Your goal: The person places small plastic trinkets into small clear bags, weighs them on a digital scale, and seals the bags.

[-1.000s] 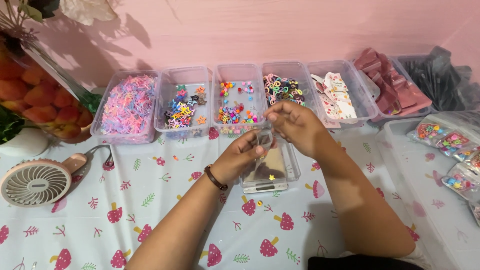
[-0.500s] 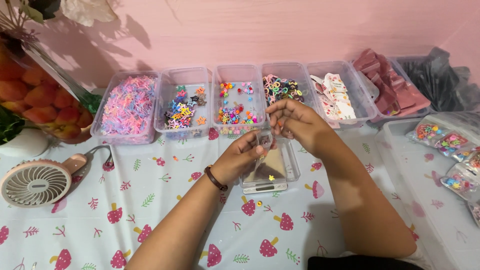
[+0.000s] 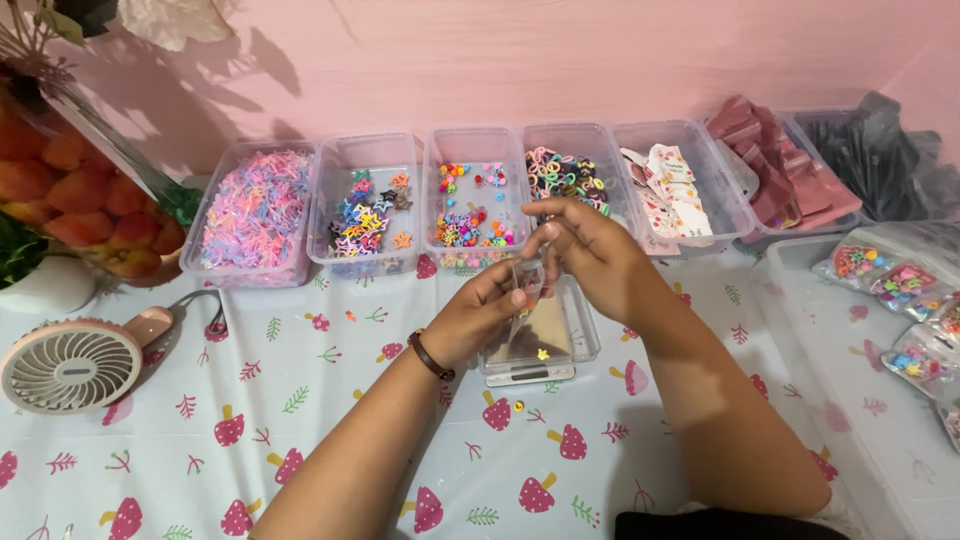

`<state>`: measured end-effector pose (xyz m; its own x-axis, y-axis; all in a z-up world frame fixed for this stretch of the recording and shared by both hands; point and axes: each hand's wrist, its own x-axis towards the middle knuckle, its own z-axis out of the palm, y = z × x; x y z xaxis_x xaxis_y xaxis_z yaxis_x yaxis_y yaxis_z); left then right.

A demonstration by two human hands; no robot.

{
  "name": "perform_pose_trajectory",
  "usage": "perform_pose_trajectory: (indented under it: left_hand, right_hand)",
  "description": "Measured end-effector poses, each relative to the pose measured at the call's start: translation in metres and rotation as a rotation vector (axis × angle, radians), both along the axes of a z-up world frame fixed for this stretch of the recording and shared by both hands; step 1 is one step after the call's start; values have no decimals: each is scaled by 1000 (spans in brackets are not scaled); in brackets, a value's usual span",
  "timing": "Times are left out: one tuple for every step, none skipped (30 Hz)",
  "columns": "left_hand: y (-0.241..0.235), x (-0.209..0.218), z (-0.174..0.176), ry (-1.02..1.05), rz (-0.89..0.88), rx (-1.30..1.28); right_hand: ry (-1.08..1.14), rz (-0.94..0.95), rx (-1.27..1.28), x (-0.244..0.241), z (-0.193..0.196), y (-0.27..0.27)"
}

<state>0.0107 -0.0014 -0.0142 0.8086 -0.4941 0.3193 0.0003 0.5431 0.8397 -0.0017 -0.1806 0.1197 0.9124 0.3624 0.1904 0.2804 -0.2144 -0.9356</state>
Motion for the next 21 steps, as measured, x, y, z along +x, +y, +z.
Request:
perform_pose_trajectory:
  left_hand:
    - [1,-1,6,0,0,0]
    - [3,-2,13,-12,-5,13]
    - [4,-3,19,-24,-10,25]
    - [2,1,12,-25,-10,25]
    - [1,5,5,12,57,-31]
    - [-1,9,-3,50,124,-86]
    - [2,11,-6,51,125,-87]
    - [5,13,-9,88,152,-99]
    - [8,16,-11,124,179,-111]
    - [9,14,-9,124,177,-109]
    - [11,12,-7,137,194,-111]
    - [12,10,-6,150,211,-114]
    - [12,11,-7,151,211,-113]
    - [12,13,-9,161,216,-122]
    - [12,14,-10,172,221,-131]
    - [11,12,-8,174,222,-132]
    - [11,11,-5,173,242,-130]
    - [10,10,-3,171,261,-128]
    - [11,12,-2,172,261,-128]
    - [12,15,-2,163,303,-136]
    - [14,17,-1,153,344,-144]
  right_hand:
    - [0,0,0,6,-7,-6]
    - [-2,-30,-4,13,-14,-12]
    - [-5,-59,-7,19,-22,-19]
    - [-5,-59,-8,20,-19,-20]
    - [-10,-14,-203,21,-17,-21]
    - [-15,30,-399,22,-14,-22]
    - [-14,31,-400,21,-15,-20]
    - [8,110,-650,19,-16,-18]
    - [30,190,-900,17,-16,-17]
    - [31,188,-898,17,-25,-14]
    - [44,261,-1009,18,-33,-11]
    - [57,335,-1121,18,-41,-8]
    - [58,336,-1120,15,-42,-5]
    - [30,353,-1181,13,-44,-2]
    - [1,370,-1242,10,-45,2]
    - [1,372,-1242,15,-58,1]
    - [-9,360,-1266,20,-71,0]
    - [-20,345,-1289,25,-83,-2]
    - [-19,346,-1289,23,-75,0]
    - [-28,341,-1230,20,-67,2]
    - [-37,336,-1171,18,-59,5]
